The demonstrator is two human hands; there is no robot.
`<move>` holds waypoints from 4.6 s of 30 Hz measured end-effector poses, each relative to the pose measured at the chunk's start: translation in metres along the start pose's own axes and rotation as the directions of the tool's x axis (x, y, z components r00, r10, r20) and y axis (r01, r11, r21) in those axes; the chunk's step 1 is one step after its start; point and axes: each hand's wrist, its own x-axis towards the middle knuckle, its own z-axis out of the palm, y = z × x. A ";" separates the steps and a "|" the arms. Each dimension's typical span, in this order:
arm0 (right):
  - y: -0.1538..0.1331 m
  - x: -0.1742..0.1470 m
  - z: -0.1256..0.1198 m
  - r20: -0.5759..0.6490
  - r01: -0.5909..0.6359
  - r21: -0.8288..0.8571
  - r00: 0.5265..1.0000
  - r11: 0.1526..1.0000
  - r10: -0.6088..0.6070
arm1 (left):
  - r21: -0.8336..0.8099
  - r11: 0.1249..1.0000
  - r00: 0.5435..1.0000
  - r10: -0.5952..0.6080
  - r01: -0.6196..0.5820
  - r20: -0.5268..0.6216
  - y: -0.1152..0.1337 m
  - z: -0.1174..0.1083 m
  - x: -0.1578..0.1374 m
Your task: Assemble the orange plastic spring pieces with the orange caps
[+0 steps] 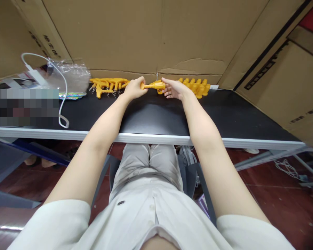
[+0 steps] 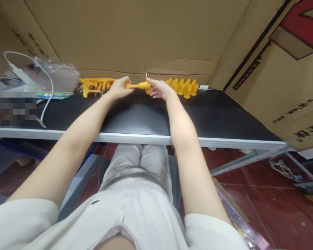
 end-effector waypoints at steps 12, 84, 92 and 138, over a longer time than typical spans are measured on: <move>-0.001 0.000 0.003 -0.018 -0.017 0.034 1.000 0.999 0.018 | 0.008 1.000 1.000 -0.018 0.018 0.019 0.003 -0.004 -0.003; 0.031 0.039 0.051 0.147 0.231 -0.934 0.944 0.274 -0.297 | -0.021 1.000 0.997 -0.022 0.024 0.078 -0.002 -0.004 -0.007; 0.036 0.041 0.051 0.088 0.187 -0.921 0.954 0.341 -0.285 | -0.002 1.000 0.999 0.006 -0.006 0.052 -0.009 0.004 -0.002; 0.057 0.080 -0.062 -0.438 -0.126 -0.793 0.798 0.596 -0.414 | 0.143 0.988 0.933 -0.004 -0.051 0.361 0.028 0.019 -0.013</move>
